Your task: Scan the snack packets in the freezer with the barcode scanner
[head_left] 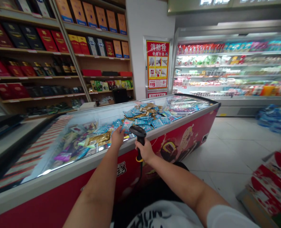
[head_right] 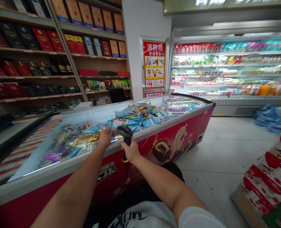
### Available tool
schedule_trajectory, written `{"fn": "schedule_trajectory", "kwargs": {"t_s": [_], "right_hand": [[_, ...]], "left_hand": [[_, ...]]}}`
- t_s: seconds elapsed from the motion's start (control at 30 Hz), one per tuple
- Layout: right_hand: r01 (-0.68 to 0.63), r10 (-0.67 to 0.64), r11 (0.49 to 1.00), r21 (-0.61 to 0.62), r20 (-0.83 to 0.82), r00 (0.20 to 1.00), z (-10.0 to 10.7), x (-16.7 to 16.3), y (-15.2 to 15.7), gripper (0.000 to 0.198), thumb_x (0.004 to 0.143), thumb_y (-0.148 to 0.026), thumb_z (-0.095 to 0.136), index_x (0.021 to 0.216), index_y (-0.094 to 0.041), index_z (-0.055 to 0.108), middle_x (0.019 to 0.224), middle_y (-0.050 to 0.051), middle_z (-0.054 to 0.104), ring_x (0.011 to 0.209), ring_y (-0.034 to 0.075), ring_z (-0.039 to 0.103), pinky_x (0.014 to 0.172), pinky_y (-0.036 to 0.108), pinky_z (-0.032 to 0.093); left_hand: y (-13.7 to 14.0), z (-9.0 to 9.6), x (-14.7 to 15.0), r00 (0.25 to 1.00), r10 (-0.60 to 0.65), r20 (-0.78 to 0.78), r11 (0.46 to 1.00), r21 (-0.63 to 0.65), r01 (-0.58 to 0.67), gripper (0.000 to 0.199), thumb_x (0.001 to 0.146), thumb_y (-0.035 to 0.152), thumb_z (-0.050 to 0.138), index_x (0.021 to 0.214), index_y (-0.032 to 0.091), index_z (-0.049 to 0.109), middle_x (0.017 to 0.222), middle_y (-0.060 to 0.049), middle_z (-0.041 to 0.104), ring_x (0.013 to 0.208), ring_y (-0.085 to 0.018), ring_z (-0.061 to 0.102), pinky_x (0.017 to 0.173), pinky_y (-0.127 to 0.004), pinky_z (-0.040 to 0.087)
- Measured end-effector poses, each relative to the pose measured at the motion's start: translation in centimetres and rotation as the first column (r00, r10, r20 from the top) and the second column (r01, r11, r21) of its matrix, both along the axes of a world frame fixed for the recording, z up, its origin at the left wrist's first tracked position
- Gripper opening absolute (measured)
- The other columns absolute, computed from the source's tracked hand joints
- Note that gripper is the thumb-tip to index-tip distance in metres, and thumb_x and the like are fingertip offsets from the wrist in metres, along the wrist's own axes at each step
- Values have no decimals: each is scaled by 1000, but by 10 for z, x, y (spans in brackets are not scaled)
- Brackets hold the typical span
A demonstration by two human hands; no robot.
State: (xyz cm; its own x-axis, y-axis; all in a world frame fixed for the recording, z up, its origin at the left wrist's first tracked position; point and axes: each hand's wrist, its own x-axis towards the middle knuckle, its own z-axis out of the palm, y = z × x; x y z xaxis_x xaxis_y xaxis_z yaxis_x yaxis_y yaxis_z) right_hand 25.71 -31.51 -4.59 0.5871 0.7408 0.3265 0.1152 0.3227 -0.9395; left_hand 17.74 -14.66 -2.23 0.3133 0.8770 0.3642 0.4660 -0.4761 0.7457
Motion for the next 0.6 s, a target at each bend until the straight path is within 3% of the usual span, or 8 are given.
{"fn": "schedule_trajectory", "kwargs": {"t_s": [0.33, 0.5, 0.6], "right_hand": [[-11, 11, 1000, 1, -36, 999, 6, -3, -3, 16, 72, -32, 58, 78, -18, 56, 54, -3, 55, 51, 13, 53, 56, 25, 44], [-1, 2, 1000, 11, -103, 995, 0, 5, 4, 21, 72, -34, 58, 84, -18, 55, 53, -4, 54, 48, 13, 52, 51, 24, 43], [-8, 9, 1000, 4, -152, 988, -6, 10, 11, 24, 72, -35, 58, 88, -18, 55, 53, -5, 54, 46, 12, 51, 49, 24, 42]], "left_hand": [[4, 0, 1, 999, 46, -24, 999, 20, -46, 40, 85, 32, 49, 121, 14, 56, 86, -8, 72, 76, -19, 68, 73, -27, 47], [6, -2, -2, 993, 31, 111, 999, -42, -26, 41, 86, 34, 50, 120, 11, 55, 80, -8, 70, 68, -18, 68, 70, -29, 50], [10, 4, 0, 978, 87, 188, 995, -62, -76, 41, 88, 33, 46, 122, 11, 51, 86, -9, 70, 67, -16, 68, 65, -27, 52]]}}
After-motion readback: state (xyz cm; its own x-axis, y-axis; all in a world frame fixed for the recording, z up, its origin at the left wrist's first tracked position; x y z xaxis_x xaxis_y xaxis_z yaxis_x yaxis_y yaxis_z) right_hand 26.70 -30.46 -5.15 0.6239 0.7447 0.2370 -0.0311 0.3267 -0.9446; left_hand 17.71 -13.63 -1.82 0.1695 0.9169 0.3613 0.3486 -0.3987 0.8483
